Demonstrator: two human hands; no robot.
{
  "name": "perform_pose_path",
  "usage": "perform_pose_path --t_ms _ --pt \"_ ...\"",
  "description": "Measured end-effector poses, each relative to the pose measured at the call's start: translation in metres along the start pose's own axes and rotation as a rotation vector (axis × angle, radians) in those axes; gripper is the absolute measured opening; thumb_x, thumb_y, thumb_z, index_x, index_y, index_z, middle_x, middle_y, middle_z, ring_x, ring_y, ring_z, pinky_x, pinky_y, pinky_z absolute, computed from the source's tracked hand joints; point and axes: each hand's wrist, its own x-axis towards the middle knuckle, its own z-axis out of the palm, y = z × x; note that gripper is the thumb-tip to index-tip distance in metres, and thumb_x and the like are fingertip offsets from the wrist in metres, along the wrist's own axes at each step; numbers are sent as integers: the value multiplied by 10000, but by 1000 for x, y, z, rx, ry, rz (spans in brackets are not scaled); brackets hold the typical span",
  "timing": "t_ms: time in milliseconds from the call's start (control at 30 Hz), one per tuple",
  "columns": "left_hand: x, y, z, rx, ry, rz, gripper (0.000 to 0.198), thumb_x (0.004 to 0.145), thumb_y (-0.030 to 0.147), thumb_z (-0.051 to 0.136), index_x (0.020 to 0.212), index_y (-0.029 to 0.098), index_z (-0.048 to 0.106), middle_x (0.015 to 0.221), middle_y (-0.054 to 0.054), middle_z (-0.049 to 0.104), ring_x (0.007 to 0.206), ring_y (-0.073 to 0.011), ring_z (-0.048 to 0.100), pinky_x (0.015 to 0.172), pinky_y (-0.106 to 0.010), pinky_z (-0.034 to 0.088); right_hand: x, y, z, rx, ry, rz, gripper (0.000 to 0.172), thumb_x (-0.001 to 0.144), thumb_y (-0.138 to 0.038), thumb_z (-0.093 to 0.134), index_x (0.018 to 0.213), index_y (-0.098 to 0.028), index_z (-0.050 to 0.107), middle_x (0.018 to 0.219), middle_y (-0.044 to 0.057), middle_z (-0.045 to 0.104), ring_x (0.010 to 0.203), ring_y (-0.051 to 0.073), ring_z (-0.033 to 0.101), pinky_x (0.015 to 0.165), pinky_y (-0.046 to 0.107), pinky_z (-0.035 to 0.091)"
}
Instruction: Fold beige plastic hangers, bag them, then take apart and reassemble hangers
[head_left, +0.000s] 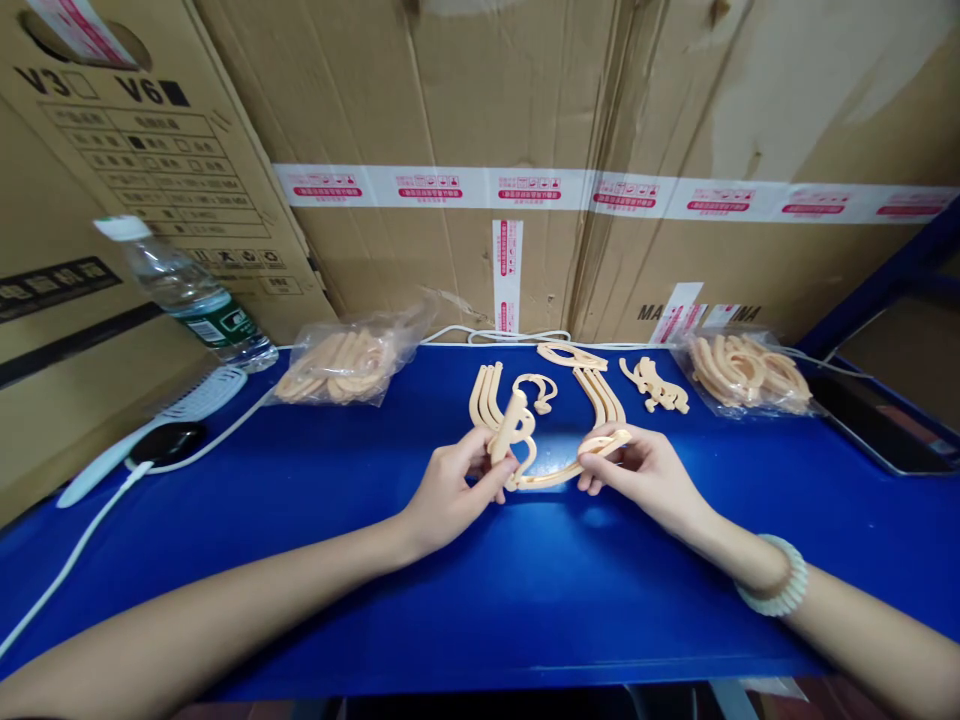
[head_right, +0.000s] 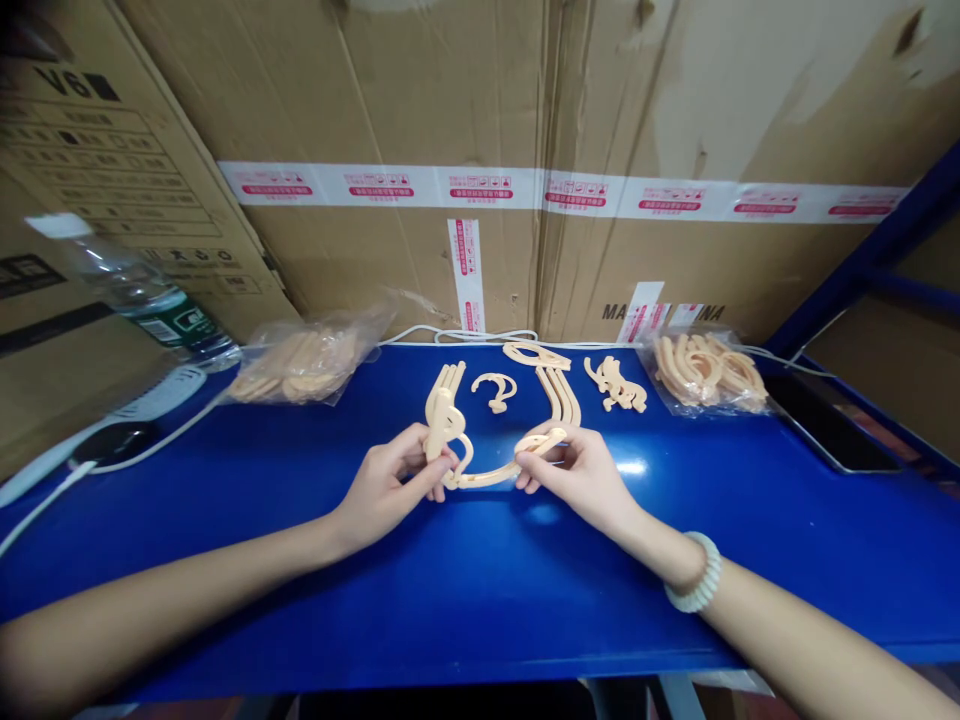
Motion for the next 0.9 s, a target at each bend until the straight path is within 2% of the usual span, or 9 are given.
perform_pose_path --t_ms 100,200,300,433,533,633,733,800,900 --pt "2 -1 -2 -83 110 13 227 964 391 592 926 170 551 803 -25 693 599 -133 686 574 -245 573 1 3 -2 -17 33 -2 277 799 -440 807 842 -182 718 774 54 701 644 171 678 528 257 573" --pt "3 -2 -5 -141 168 12 225 970 391 580 946 172 537 817 -24 697 592 -129 679 565 -246 565 0 6 -3 -57 101 -53 258 792 -438 811 817 -186 759 900 57 668 564 107 566 455 232 489" --pt "4 -3 -7 -139 202 0 202 966 369 585 923 180 530 759 3 672 590 -121 660 572 -234 548 0 9 -4 -36 168 -30 251 794 -432 813 820 -188 757 891 38 638 507 71 474 435 231 427" --pt "2 -2 -11 -37 244 -4 235 974 375 563 842 190 504 672 37 579 571 -105 576 551 -216 478 2 13 -3 115 178 58 282 792 -441 821 877 -193 717 804 15 635 549 98 545 480 227 496" --pt "2 3 -13 9 108 -5 254 978 399 542 840 186 523 698 29 539 593 -109 509 550 -226 429 4 13 -1 211 120 95 291 763 -409 857 890 -205 693 777 10 667 656 146 674 582 245 593" --pt "5 10 -13 -41 -159 16 295 955 449 567 846 175 570 984 -66 628 883 -190 608 740 -297 514 3 13 2 218 63 89 267 754 -372 870 868 -210 691 796 20 708 695 168 723 649 273 635" --pt "7 14 -10 -272 -403 -83 353 935 508 597 840 171 560 1265 -133 574 1022 -244 637 833 -375 559 2 12 5 156 37 38 216 767 -355 859 861 -209 730 829 33 727 684 173 732 665 287 646" --pt "9 13 -6 -418 -485 -205 376 939 530 595 849 169 546 1235 -141 592 934 -226 669 761 -363 575 0 12 7 89 13 -40 175 789 -342 843 882 -215 766 856 41 736 682 171 730 648 282 640" --pt "9 8 -3 -420 -504 -311 363 935 508 623 850 168 529 892 -70 649 736 -161 642 653 -282 524 -3 11 9 -71 -44 -247 100 856 -299 789 932 -232 794 891 55 748 759 183 729 676 291 625"
